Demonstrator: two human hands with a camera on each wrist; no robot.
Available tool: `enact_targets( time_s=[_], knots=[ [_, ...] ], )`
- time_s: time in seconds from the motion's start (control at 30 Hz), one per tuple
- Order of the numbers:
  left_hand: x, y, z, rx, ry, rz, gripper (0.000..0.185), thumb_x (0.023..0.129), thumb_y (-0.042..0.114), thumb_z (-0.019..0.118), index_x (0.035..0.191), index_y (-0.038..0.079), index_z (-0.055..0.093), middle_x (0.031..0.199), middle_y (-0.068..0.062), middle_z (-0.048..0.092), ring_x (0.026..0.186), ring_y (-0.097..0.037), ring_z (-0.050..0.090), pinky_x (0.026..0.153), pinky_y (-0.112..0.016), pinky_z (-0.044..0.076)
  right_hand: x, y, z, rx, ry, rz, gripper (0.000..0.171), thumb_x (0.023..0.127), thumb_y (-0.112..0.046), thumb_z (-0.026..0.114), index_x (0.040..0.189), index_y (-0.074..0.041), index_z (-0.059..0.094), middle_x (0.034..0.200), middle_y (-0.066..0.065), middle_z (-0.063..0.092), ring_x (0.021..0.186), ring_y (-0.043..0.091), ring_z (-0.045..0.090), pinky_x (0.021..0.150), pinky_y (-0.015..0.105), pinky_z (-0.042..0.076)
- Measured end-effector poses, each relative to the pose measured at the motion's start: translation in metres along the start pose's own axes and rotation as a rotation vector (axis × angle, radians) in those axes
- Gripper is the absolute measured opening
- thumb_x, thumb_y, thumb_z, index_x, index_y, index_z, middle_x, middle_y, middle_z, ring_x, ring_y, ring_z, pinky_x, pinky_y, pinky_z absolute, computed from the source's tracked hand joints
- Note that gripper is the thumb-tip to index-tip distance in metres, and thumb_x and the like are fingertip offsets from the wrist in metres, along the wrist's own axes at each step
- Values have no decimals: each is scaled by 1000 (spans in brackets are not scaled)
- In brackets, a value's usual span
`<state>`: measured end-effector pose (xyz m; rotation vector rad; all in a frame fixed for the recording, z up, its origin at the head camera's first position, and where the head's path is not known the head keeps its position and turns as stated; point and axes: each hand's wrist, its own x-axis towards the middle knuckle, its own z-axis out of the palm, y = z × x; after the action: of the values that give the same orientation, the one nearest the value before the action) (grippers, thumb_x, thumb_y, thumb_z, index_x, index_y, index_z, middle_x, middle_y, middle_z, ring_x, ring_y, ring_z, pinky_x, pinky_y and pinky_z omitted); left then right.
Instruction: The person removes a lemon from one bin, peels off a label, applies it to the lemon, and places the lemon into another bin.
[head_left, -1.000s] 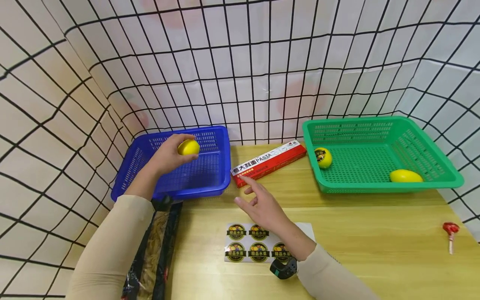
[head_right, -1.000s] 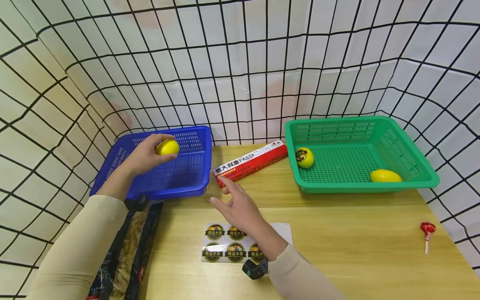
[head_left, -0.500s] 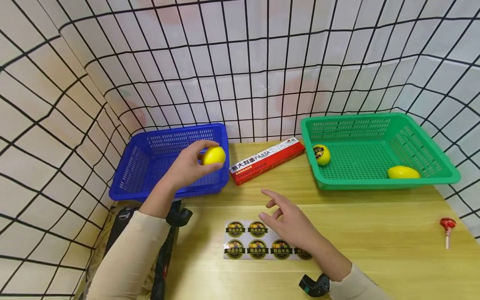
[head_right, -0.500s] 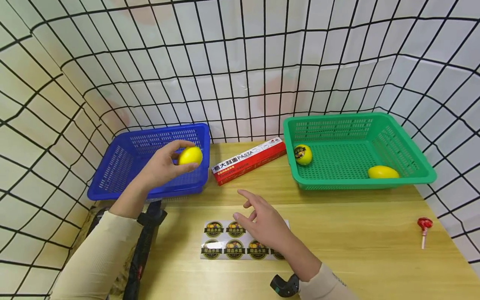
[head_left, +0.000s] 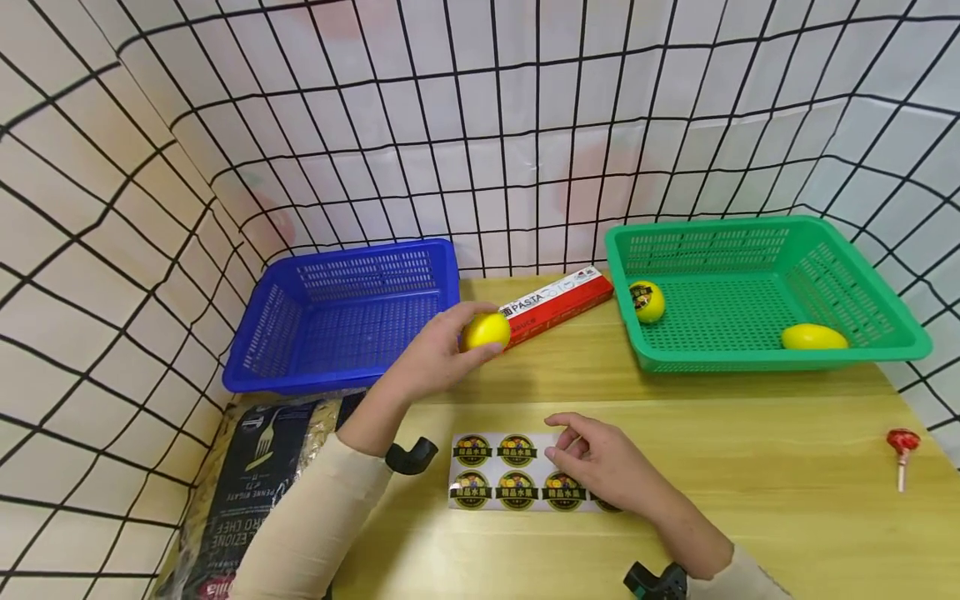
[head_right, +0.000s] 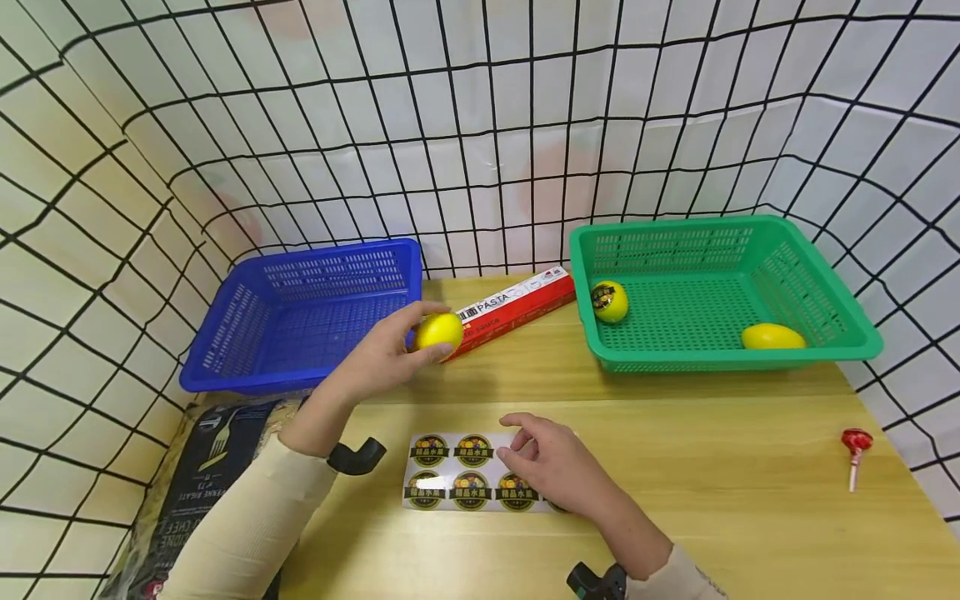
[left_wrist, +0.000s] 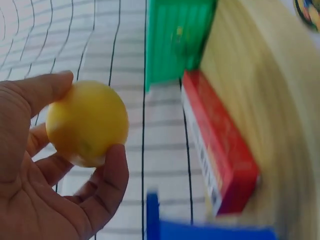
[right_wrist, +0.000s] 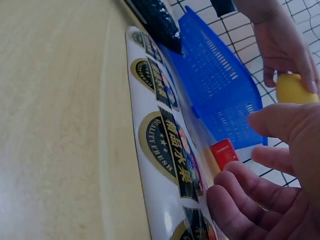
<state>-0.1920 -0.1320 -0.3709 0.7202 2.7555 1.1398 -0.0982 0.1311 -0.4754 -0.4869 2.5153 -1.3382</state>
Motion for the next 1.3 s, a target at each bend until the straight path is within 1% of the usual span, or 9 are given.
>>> enact_targets(
  time_s=[0.13,0.3,0.37,0.43,0.6,0.77,0.93,1.2,1.3],
  knots=[
    [5,10,24,12,-29,26,47,99,32,68,142,20,55,130,-3,63,106,-23,54,78,-33,53,3,6,3,9,-58,-6,37,98,-28,70,128,-8,65,89,-4,68,73,4,62,66,23,54],
    [12,9,57,19,-84,65,49,99,28,68,142,10,53,127,-6,65,101,-20,60,86,-32,54,4,9,4,11,-91,22,34,97,-27,71,125,-8,66,87,-4,67,73,5,62,65,22,53],
    [15,7,69,22,-106,38,51,98,27,68,143,9,52,126,-6,64,100,-19,60,87,-31,54,5,10,4,9,-83,27,34,96,-27,71,124,-7,67,86,-4,67,72,5,62,65,22,53],
    [19,4,80,38,-119,-10,51,98,30,68,143,11,52,125,-6,64,99,-18,60,87,-30,54,5,11,4,6,-74,27,34,96,-26,72,123,-6,67,86,-4,67,72,5,61,65,22,53],
    [25,-6,100,56,-110,-122,53,96,33,70,142,14,53,125,-5,65,99,-18,59,87,-30,53,6,13,5,-22,-33,13,32,94,-27,73,118,-7,69,83,-5,66,69,3,57,63,21,50],
    [30,-12,110,34,-95,-167,55,94,36,72,141,14,54,128,-6,65,101,-18,60,90,-31,53,6,17,9,-32,-12,28,26,94,-26,73,114,-10,70,81,-6,64,66,3,55,61,21,49],
    [30,-16,115,6,-78,-196,55,94,36,73,141,14,54,132,-7,63,105,-20,59,94,-35,53,7,19,11,-39,-7,28,22,94,-24,73,112,-11,70,80,-7,63,65,3,55,60,21,49],
    [27,-15,113,-55,-17,-237,52,95,38,72,139,15,56,139,-7,60,120,-23,61,103,-39,53,7,19,10,-41,2,21,24,94,-26,74,112,-11,70,79,-6,63,64,2,54,60,21,48],
    [23,-16,109,-108,-1,-244,53,95,38,72,141,15,55,143,-6,59,121,-26,64,101,-40,55,6,20,10,-47,9,27,24,93,-25,74,112,-11,70,79,-7,62,64,2,53,60,21,47]
  ],
)
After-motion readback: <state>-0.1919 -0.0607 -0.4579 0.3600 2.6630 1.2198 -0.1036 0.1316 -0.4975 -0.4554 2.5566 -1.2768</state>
